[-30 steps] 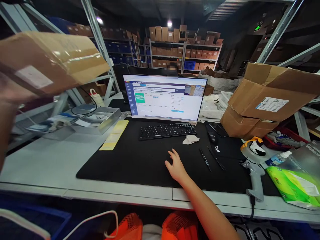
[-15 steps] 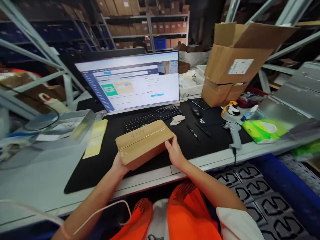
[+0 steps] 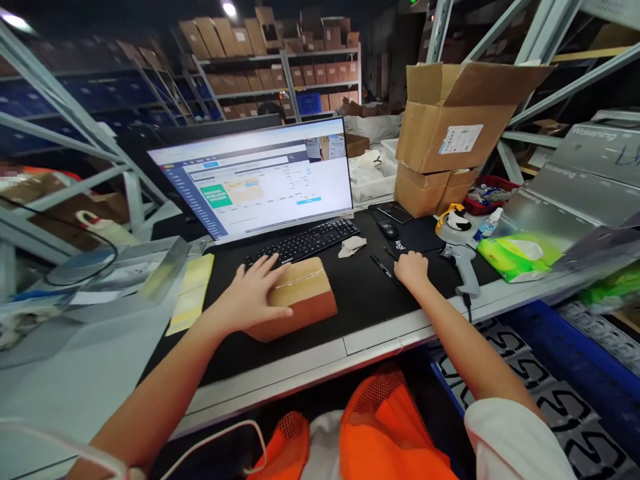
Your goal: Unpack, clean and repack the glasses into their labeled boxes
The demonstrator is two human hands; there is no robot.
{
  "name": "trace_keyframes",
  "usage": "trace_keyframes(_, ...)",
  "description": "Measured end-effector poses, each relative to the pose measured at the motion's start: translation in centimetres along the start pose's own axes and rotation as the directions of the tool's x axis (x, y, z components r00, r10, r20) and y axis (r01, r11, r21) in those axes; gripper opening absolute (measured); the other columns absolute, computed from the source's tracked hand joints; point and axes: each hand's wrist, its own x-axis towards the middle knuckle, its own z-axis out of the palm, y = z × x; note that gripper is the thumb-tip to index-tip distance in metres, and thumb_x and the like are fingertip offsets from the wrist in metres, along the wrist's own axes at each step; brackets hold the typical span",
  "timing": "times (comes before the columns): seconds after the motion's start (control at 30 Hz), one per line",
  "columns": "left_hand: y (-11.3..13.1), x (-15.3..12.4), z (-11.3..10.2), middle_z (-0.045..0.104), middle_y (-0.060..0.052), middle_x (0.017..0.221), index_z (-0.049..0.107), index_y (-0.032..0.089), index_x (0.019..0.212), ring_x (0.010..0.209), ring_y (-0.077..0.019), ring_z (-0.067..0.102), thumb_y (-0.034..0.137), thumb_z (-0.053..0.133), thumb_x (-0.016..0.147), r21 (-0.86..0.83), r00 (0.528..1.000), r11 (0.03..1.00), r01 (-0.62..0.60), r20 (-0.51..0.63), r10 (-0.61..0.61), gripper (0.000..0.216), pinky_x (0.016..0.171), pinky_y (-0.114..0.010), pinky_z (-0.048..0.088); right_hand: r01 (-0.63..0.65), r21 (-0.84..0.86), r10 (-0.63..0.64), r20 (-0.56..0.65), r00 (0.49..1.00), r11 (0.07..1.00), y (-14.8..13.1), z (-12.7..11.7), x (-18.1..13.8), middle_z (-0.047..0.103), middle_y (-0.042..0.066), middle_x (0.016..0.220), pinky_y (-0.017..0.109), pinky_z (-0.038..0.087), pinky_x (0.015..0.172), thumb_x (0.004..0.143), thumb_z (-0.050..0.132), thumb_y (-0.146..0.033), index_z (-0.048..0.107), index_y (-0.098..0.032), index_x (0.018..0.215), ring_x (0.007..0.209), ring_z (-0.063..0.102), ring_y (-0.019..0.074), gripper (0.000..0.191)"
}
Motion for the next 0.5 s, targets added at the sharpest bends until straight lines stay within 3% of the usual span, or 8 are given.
trace_keyframes(0.07, 1.1, 1.7, -0.5, 0.048, -0.021, 0.157, 0.057, 0.026, 0.149, 0.146, -0.0553, 0.035, 0.058, 0.092, 0.054, 0.062, 0.991, 0.998, 0.013, 0.129, -0.021, 0.106, 0.122, -0.075, 0.003, -0.011, -0.045, 0.013, 0.031, 0.999, 0.999, 0.7, 0.3, 0.6, 0.067, 0.030, 0.117, 0.055, 0.043, 0.105, 0.093, 0.060, -0.018, 0.072, 0.000, 0.113, 0.121, 0.060, 0.0410, 0.029)
trace_keyframes(0.17, 1.2, 3.1, -2.1, 0.057, -0.019, 0.145, 0.050, 0.028, 0.155, 0.132, -0.0508, 0.051, 0.050, 0.091, 0.053, 0.080, 0.946, 0.995, -0.058, 0.323, 0.029, 0.113, 0.119, -0.065, 0.030, 0.006, -0.050, -0.003, 0.058, 0.998, 0.999, 1.8, 0.5, 1.1, 0.067, 0.028, 0.117, 0.047, 0.048, 0.100, 0.095, 0.057, -0.016, 0.071, -0.001, 0.119, 0.114, 0.065, 0.0361, 0.032)
trace_keyframes(0.23, 0.6, 3.0, -3.4, 0.052, -0.015, 0.152, 0.047, 0.034, 0.157, 0.139, -0.0489, 0.047, 0.044, 0.091, 0.052, 0.096, 0.913, 0.988, -0.123, 0.400, 0.075, 0.114, 0.119, -0.061, 0.033, 0.031, -0.027, -0.029, 0.048, 0.998, 0.999, 2.5, 0.3, 0.9, 0.065, 0.029, 0.122, 0.043, 0.050, 0.097, 0.096, 0.054, -0.016, 0.069, 0.001, 0.125, 0.111, 0.067, 0.0338, 0.036)
trace_keyframes(0.3, 0.1, 2.2, -4.1, 0.044, -0.012, 0.161, 0.050, 0.037, 0.154, 0.147, -0.0479, 0.038, 0.034, 0.088, 0.053, 0.107, 0.891, 0.984, -0.143, 0.447, 0.081, 0.109, 0.123, -0.061, 0.027, 0.068, -0.001, -0.068, 0.017, 0.998, 0.998, 2.8, -0.1, 0.0, 0.061, 0.028, 0.128, 0.040, 0.050, 0.101, 0.099, 0.047, -0.016, 0.065, 0.001, 0.132, 0.115, 0.066, 0.0309, 0.041)
trace_keyframes(0.4, 0.4, 0.3, -3.0, 0.038, -0.013, 0.166, 0.059, 0.031, 0.148, 0.155, -0.0494, 0.025, 0.027, 0.085, 0.057, 0.060, 0.913, 0.994, -0.092, 0.403, 0.060, 0.095, 0.126, -0.065, 0.016, 0.224, 0.104, -0.218, -0.071, 0.973, 0.969, 1.6, -0.9, -3.2, 0.065, 0.021, 0.124, 0.038, 0.049, 0.105, 0.102, 0.045, -0.024, 0.067, -0.006, 0.129, 0.118, 0.064, 0.0274, 0.039)
trace_keyframes(0.5, 2.3, -1.8, 0.7, 0.030, -0.021, 0.168, 0.057, 0.016, 0.148, 0.158, -0.0510, 0.012, 0.046, 0.087, 0.064, 0.047, 0.986, 0.997, -0.066, 0.154, 0.058, 0.094, 0.127, -0.067, 0.006, 0.510, 0.307, -0.477, -0.179, 0.860, 0.804, -1.2, -2.2, -8.0, 0.071, 0.012, 0.107, 0.036, 0.056, 0.093, 0.101, 0.053, -0.037, 0.073, -0.017, 0.118, 0.103, 0.069, 0.0249, 0.033)
